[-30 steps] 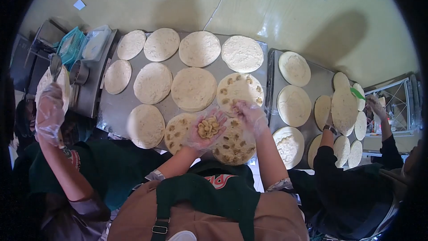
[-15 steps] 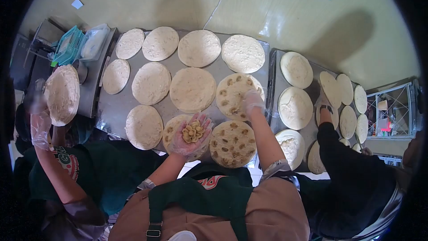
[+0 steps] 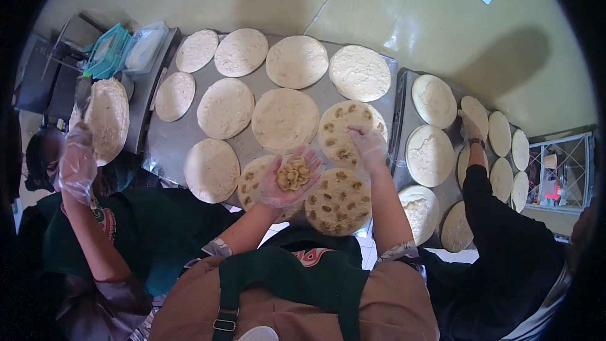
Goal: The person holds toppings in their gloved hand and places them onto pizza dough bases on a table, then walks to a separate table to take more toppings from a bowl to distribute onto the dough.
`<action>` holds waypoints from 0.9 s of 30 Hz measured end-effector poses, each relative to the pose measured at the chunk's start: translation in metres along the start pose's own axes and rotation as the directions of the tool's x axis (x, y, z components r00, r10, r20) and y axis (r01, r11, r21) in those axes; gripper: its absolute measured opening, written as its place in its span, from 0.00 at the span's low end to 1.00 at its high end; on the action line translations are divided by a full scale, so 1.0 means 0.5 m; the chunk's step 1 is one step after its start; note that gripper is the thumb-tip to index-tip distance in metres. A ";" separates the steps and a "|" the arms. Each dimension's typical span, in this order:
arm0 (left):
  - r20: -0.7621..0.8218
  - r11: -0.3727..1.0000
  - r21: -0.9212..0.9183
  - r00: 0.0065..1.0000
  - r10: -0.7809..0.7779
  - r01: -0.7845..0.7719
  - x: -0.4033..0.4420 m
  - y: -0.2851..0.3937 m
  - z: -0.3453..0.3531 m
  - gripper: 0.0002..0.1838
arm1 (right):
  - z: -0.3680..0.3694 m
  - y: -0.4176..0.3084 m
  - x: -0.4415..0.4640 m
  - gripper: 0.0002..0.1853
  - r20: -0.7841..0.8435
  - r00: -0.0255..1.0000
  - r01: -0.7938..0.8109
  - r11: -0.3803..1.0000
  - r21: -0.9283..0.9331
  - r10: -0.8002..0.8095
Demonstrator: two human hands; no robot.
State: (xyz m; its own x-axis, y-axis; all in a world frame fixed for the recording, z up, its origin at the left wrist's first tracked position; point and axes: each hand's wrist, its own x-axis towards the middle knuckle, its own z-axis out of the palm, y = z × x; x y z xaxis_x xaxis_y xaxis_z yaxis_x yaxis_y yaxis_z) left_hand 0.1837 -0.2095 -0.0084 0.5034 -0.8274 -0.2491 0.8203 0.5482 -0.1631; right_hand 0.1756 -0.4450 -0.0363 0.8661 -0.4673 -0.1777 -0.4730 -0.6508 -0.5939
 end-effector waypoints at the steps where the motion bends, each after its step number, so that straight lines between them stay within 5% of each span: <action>1: -0.003 1.000 0.000 1.000 0.006 -0.006 0.003 0.000 -0.001 0.30 | -0.017 -0.026 -0.014 0.11 0.165 0.979 -0.182 0.872 0.454 0.119; 2: 0.001 0.999 0.016 1.000 -0.030 0.030 0.008 0.000 -0.004 0.30 | -0.031 -0.051 -0.026 0.13 0.358 0.923 -0.378 0.525 0.763 0.144; 3: 0.004 0.997 0.031 0.998 -0.067 0.067 0.012 0.000 -0.004 0.30 | -0.041 -0.075 -0.042 0.13 0.359 0.922 -0.378 0.524 0.763 0.143; 6: -0.030 0.992 0.025 0.992 -0.125 0.126 0.018 -0.006 0.005 0.29 | -0.069 -0.168 -0.093 0.12 0.467 0.883 -0.341 0.622 0.705 -0.046; 8: -0.096 0.986 0.066 0.985 -0.145 0.152 0.024 -0.005 -0.013 0.28 | -0.091 -0.233 -0.119 0.11 0.516 0.815 0.123 0.949 0.291 -0.264; 11: -0.235 0.976 0.125 0.961 -0.143 0.176 0.025 -0.011 -0.001 0.28 | 0.010 -0.169 -0.110 0.11 0.540 0.759 0.302 0.932 0.201 -0.363; 15: -0.408 0.978 0.139 0.909 -0.090 0.159 0.022 -0.018 0.024 0.28 | -0.031 -0.212 -0.125 0.10 0.542 0.773 0.342 0.936 0.080 -0.329; 16: -0.407 0.977 0.139 0.909 -0.092 0.161 0.025 -0.014 0.003 0.28 | -0.029 -0.211 -0.128 0.10 0.522 0.796 0.304 0.948 0.095 -0.307; 18: 0.078 0.970 -0.061 0.970 -0.230 0.235 0.029 -0.005 -0.040 0.27 | -0.026 -0.205 -0.126 0.09 0.501 0.819 0.261 0.959 0.107 -0.279; 21: 0.114 0.981 -0.026 0.976 -0.187 0.191 0.031 -0.009 -0.041 0.33 | -0.033 -0.188 -0.115 0.10 0.496 0.837 0.093 0.954 0.286 -0.231; 23: 0.025 0.987 0.027 0.987 -0.160 0.160 0.027 -0.012 -0.019 0.33 | -0.053 -0.175 -0.099 0.11 0.459 0.862 -0.096 0.819 0.565 -0.216; 24: -0.068 0.989 0.085 0.991 -0.119 0.124 0.024 -0.012 -0.010 0.33 | -0.058 -0.163 -0.083 0.11 0.454 0.865 -0.095 0.821 0.562 -0.211; 26: -0.041 0.990 0.062 0.991 -0.125 0.128 0.017 -0.004 -0.020 0.33 | -0.049 -0.117 -0.033 0.11 0.369 0.925 -0.281 0.812 0.512 0.087; 27: -0.018 0.991 0.040 0.992 -0.124 0.125 0.013 0.000 -0.025 0.32 | -0.036 -0.072 0.001 0.12 0.284 0.956 -0.211 0.851 0.480 0.076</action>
State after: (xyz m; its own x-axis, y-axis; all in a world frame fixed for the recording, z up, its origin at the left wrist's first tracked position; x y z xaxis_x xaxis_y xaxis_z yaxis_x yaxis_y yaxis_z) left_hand 0.1834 -0.2136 -0.0219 0.3925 -0.8867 -0.2445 0.8868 0.4353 -0.1549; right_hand 0.1899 -0.4325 -0.0009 0.8376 -0.3262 -0.4382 -0.5076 -0.1682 -0.8450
